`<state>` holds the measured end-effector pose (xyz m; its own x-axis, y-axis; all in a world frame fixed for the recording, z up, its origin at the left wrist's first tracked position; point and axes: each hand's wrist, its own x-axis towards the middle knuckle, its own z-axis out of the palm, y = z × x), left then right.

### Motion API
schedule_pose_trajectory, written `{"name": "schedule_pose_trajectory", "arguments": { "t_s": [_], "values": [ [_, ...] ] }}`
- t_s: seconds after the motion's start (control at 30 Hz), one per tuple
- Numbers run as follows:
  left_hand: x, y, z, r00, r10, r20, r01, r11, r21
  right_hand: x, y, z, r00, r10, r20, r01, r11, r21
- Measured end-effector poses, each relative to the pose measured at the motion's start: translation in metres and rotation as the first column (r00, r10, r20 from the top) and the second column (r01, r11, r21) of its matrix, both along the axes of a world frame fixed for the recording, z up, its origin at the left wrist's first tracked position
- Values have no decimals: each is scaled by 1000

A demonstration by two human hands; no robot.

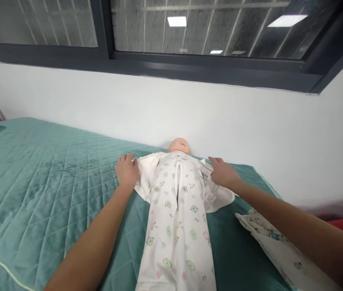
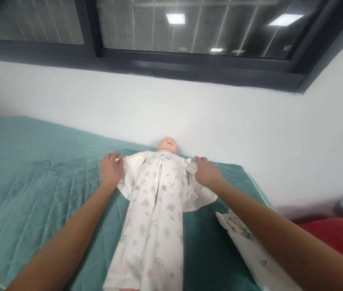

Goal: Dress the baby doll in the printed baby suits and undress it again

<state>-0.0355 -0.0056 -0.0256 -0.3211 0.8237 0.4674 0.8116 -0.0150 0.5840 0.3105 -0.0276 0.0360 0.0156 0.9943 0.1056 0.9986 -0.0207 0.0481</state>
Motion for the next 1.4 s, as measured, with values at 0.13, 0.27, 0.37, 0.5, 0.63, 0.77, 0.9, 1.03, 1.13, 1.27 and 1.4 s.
{"name": "schedule_pose_trajectory", "arguments": {
  "t_s": [0.13,0.27,0.37,0.5,0.63,0.77,0.9,1.03,1.13,1.27,1.4],
  "values": [
    [23,0,2,930,-280,-240,301,952,56,-18,-4,-9,955,265,136,-280,955,102],
    [34,12,-1,850,-426,-309,424,902,-79,-32,0,-17,946,270,179,-285,956,66],
    [32,22,-3,862,-405,-305,405,912,-65,-26,9,-15,950,221,222,-234,972,34],
    [17,33,-2,933,-321,-161,313,947,-78,-1,23,-16,961,188,201,-184,982,-39],
    [3,38,-1,981,-190,37,194,954,-227,23,33,-20,991,131,15,-127,976,-179],
    [5,36,0,980,-198,3,194,958,-213,19,38,5,982,183,-44,-188,955,-230],
    [12,35,-1,982,-189,-26,180,963,-198,-33,40,45,928,276,-248,-277,960,32],
    [14,37,1,986,-161,-42,149,968,-200,-114,42,54,739,640,-211,-647,761,42],
    [13,37,2,985,-169,-47,156,967,-204,-164,49,41,736,677,17,-673,733,-95],
    [13,38,2,980,-185,-78,166,964,-206,-198,65,25,799,591,113,-564,801,-202],
    [13,40,1,974,-193,-121,164,962,-217,-209,82,16,822,555,123,-508,814,-282]
  ]
}}
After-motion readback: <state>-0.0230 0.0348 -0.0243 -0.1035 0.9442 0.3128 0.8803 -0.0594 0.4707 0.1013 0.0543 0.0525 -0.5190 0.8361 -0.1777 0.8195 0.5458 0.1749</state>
